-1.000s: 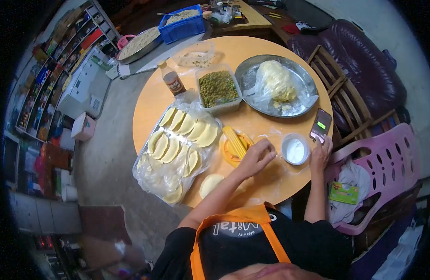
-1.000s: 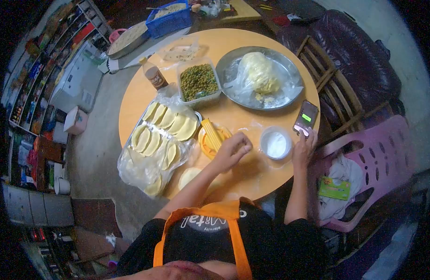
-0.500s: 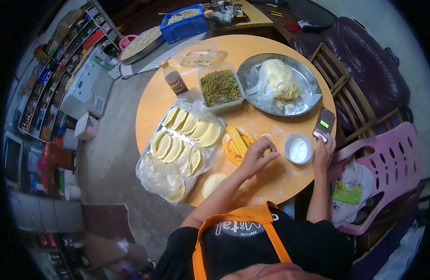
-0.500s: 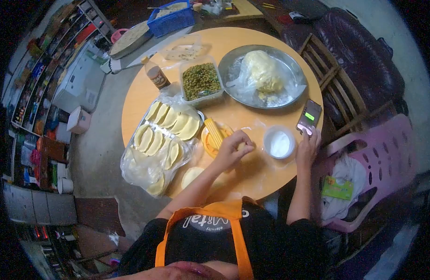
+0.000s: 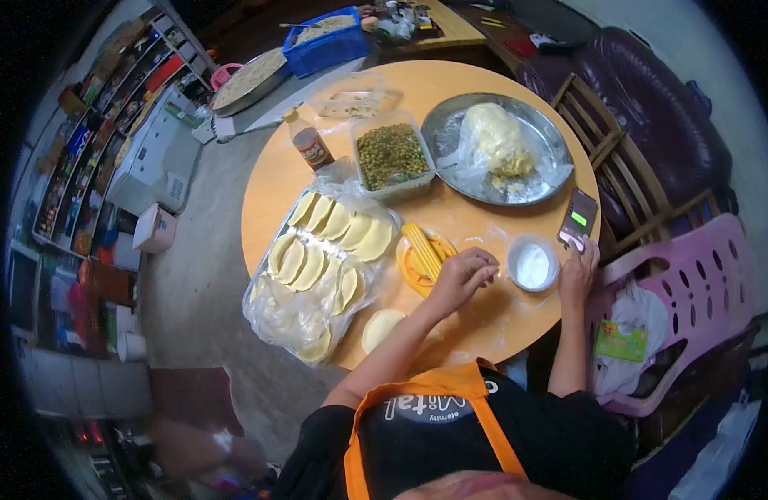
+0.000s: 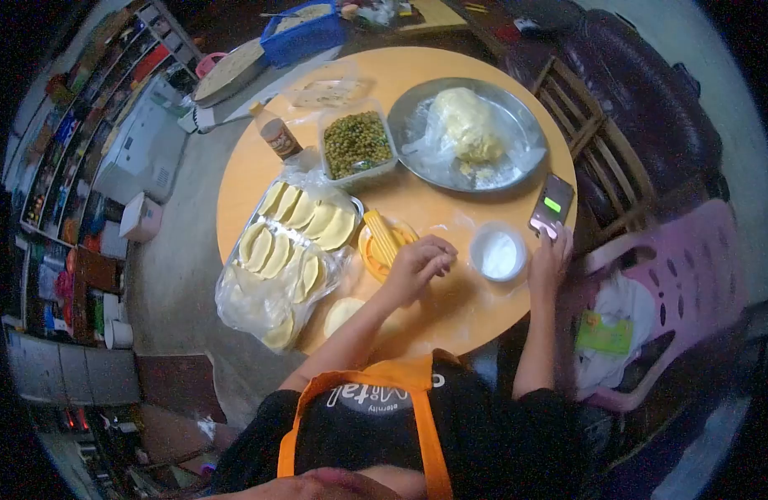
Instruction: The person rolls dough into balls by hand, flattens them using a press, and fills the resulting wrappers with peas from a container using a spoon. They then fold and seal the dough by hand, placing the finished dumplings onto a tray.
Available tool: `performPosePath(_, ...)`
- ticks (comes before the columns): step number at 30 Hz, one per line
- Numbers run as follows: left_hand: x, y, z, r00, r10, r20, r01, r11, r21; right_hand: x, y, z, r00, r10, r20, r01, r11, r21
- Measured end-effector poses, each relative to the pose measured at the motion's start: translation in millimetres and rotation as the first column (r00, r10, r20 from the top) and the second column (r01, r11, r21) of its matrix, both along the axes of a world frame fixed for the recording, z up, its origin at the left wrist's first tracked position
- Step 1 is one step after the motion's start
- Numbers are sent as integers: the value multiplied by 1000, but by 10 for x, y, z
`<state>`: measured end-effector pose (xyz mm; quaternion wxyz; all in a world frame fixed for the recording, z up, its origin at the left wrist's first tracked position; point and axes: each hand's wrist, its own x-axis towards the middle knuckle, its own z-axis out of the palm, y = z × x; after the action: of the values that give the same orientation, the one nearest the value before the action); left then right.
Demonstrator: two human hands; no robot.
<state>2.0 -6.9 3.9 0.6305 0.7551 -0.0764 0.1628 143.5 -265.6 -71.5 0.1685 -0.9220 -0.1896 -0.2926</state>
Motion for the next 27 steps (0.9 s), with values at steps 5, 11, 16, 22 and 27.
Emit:
performPosePath(5,-24,8,-32,978,-64,-198,48,995,-84,24,-14,-9,999,-36,-19,36,999,-21)
performPosePath(11,-23,42,33,976,-47,-211,84,982,170,65,-24,-82,999,-50,-6,50,999,7)
performPosePath(16,-26,34,60,976,-27,-217,66,982,178,67,4,-103,998,-56,22,57,998,-1)
performPosePath(22,34,35,12,997,-19,-76,31,986,165,30,-25,-8,999,-47,-11,47,999,1)
performPosePath(27,44,-24,58,996,21,-87,-25,999,-44,46,-17,-43,998,-59,-5,58,998,-20)
